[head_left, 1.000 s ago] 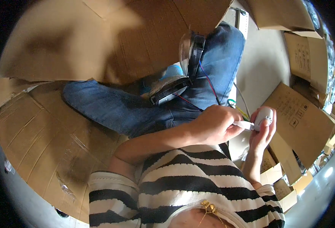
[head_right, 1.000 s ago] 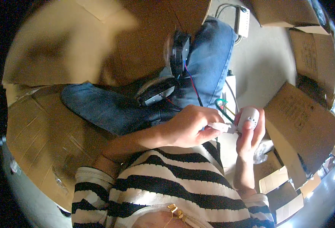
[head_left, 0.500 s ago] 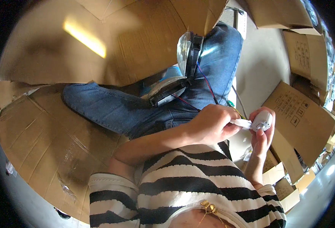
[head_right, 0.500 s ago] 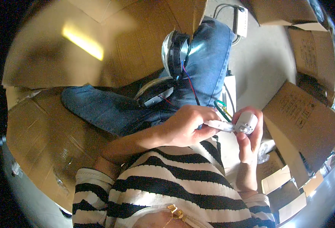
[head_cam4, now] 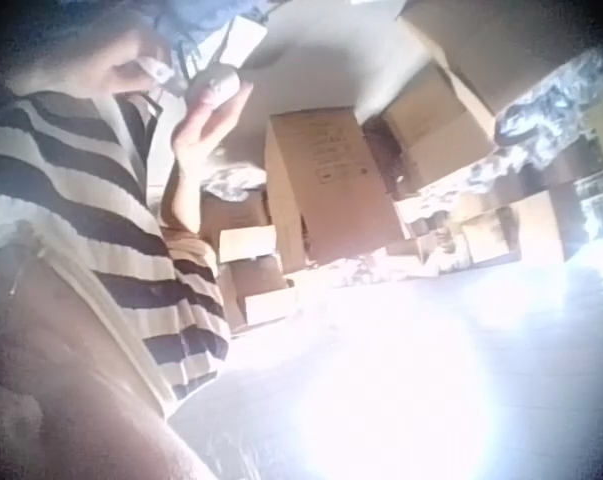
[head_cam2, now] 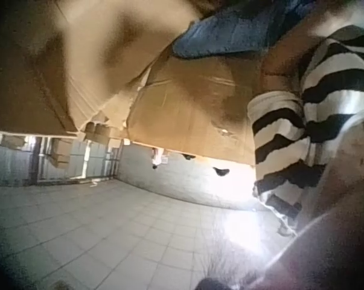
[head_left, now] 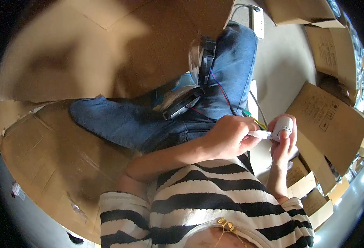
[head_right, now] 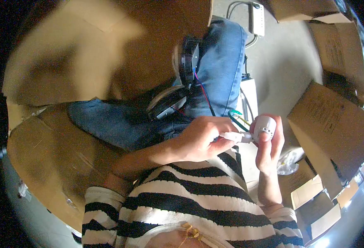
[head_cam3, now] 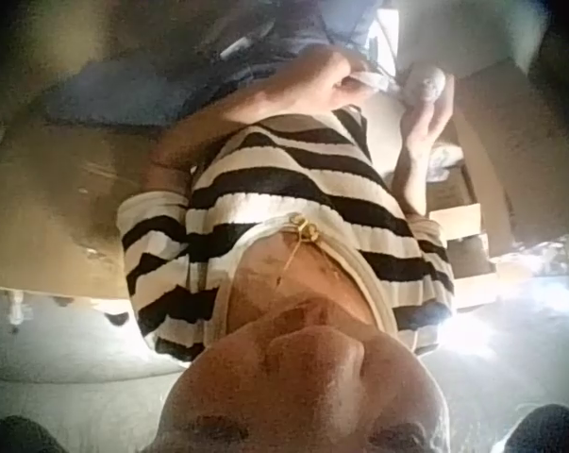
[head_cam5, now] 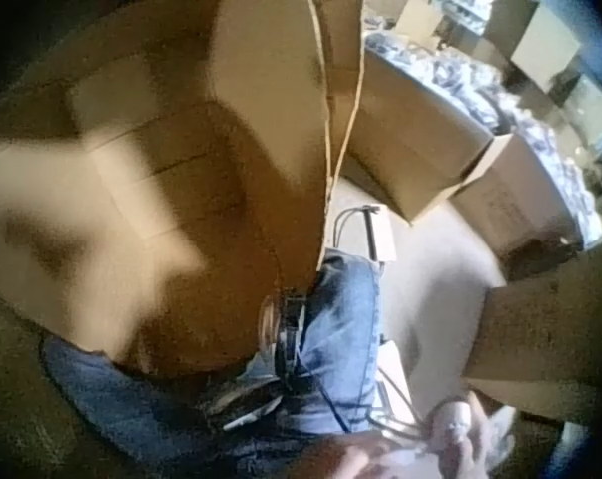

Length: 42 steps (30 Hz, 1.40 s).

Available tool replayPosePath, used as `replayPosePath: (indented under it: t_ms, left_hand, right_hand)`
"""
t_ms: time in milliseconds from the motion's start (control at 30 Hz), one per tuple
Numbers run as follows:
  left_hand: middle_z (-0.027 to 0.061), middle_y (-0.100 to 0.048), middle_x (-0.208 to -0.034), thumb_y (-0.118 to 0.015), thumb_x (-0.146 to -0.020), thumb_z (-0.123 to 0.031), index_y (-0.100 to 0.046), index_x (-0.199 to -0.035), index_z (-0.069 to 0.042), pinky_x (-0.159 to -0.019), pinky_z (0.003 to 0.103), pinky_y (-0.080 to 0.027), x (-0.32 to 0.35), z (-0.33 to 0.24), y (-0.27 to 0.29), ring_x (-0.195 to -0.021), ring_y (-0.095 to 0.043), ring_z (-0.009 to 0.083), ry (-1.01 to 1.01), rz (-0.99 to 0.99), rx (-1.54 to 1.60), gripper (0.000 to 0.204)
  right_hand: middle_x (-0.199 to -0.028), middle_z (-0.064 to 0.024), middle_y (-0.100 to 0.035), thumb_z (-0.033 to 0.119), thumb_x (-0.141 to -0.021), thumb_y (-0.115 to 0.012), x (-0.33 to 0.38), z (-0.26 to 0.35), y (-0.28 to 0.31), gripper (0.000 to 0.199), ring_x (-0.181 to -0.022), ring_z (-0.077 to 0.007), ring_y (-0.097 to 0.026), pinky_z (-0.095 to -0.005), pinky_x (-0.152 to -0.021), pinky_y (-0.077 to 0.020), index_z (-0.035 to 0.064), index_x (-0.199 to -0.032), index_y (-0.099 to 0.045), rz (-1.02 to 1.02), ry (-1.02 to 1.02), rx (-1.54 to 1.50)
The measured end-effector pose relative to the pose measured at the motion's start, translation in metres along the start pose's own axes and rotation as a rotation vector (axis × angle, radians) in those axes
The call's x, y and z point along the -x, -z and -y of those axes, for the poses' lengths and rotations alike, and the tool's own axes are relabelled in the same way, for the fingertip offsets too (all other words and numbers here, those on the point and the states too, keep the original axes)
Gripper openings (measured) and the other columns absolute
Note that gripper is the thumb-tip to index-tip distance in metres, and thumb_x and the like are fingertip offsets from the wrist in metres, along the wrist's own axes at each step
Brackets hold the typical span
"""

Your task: The person connects electronic vehicle components and headlights to a power source using wires and connectors, then tests the components.

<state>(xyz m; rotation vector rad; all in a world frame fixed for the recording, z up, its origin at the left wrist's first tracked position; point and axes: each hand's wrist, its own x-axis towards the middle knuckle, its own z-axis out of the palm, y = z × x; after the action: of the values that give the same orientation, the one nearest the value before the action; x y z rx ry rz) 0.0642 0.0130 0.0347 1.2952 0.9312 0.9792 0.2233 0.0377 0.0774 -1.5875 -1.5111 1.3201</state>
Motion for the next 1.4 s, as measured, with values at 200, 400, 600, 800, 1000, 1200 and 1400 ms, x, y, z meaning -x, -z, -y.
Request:
replayPosePath:
  t_ms: [200,400,600,800,1000,1200,1400]
  left_hand:
    - [0.0101,-0.053,-0.066,-0.054,-0.074,-0.004,-0.053,-0.076,-0.001,-0.053,0.029,-0.041,-0.001,-0.007,0.004,-0.059,-0.055,0.0226,-0.001,0.038,0.051,0.004]
    - [0.0055,-0.046,-0.062,-0.054,-0.074,-0.004,-0.053,-0.075,0.000,-0.048,0.026,-0.035,-0.002,-0.015,0.013,-0.053,-0.046,0.0146,0.090,0.164,0.019,0.005]
    - [0.0073,-0.046,-0.060,-0.055,-0.071,0.001,-0.053,-0.081,0.001,-0.045,0.026,-0.033,-0.018,-0.014,0.010,-0.049,-0.044,0.0156,0.221,0.272,-0.081,0.010]
    - [0.0065,-0.044,-0.059,-0.055,-0.073,0.000,-0.052,-0.078,0.003,-0.044,0.025,-0.031,-0.030,-0.025,0.000,-0.050,-0.042,0.0135,0.287,0.301,-0.150,0.006]
    - [0.0065,-0.044,-0.061,-0.055,-0.073,0.000,-0.051,-0.079,0.001,-0.045,0.025,-0.032,-0.033,-0.024,-0.008,-0.050,-0.043,0.0139,0.315,0.295,-0.175,0.007]
    - [0.0059,-0.044,-0.061,-0.053,-0.074,-0.001,-0.051,-0.078,0.002,-0.046,0.026,-0.031,-0.031,-0.022,-0.021,-0.051,-0.041,0.0133,0.278,0.199,-0.188,0.005]
    - [0.0062,-0.044,-0.060,-0.054,-0.074,-0.002,-0.052,-0.078,0.002,-0.046,0.026,-0.031,-0.026,-0.024,-0.019,-0.050,-0.042,0.0142,0.263,0.156,-0.169,0.005]
  right_hand:
    - [-0.075,-0.0073,-0.048,0.027,-0.079,-0.040,0.006,0.005,0.007,0.033,-0.066,-0.0127,-0.045,-0.0241,-0.059,-0.0363,-0.0019,-0.095,-0.042,0.126,-0.020,-0.029]
    - [-0.081,-0.0096,-0.050,0.017,-0.073,-0.050,0.012,0.001,0.013,0.032,-0.069,-0.0164,-0.049,-0.0271,-0.060,-0.0402,0.0003,-0.099,-0.041,0.255,0.083,-0.038]
    - [-0.082,-0.0128,-0.048,0.005,-0.069,-0.048,0.009,-0.025,0.020,0.035,-0.068,-0.0236,-0.052,-0.0319,-0.057,-0.0417,0.0004,-0.101,-0.034,0.321,0.194,-0.253]
    - [-0.081,-0.0168,-0.047,0.002,-0.067,-0.045,0.009,-0.038,0.025,0.036,-0.070,-0.0311,-0.050,-0.0368,-0.060,-0.0400,0.0003,-0.102,-0.034,0.268,0.193,-0.421]
    - [-0.076,-0.0134,-0.050,0.011,-0.072,-0.049,0.011,-0.042,0.027,0.031,-0.064,-0.0267,-0.052,-0.0331,-0.056,-0.0409,0.0004,-0.099,-0.039,0.155,0.085,-0.370]
    - [-0.067,-0.0096,-0.050,0.016,-0.073,-0.049,0.001,-0.043,0.021,0.024,-0.056,-0.0185,-0.049,-0.0276,-0.051,-0.0391,-0.0005,-0.090,-0.044,-0.025,0.098,-0.291]
    - [-0.069,-0.0083,-0.049,0.016,-0.072,-0.049,0.002,-0.037,0.021,0.025,-0.058,-0.0163,-0.048,-0.0267,-0.052,-0.0385,-0.0004,-0.091,-0.044,0.035,0.047,-0.293]
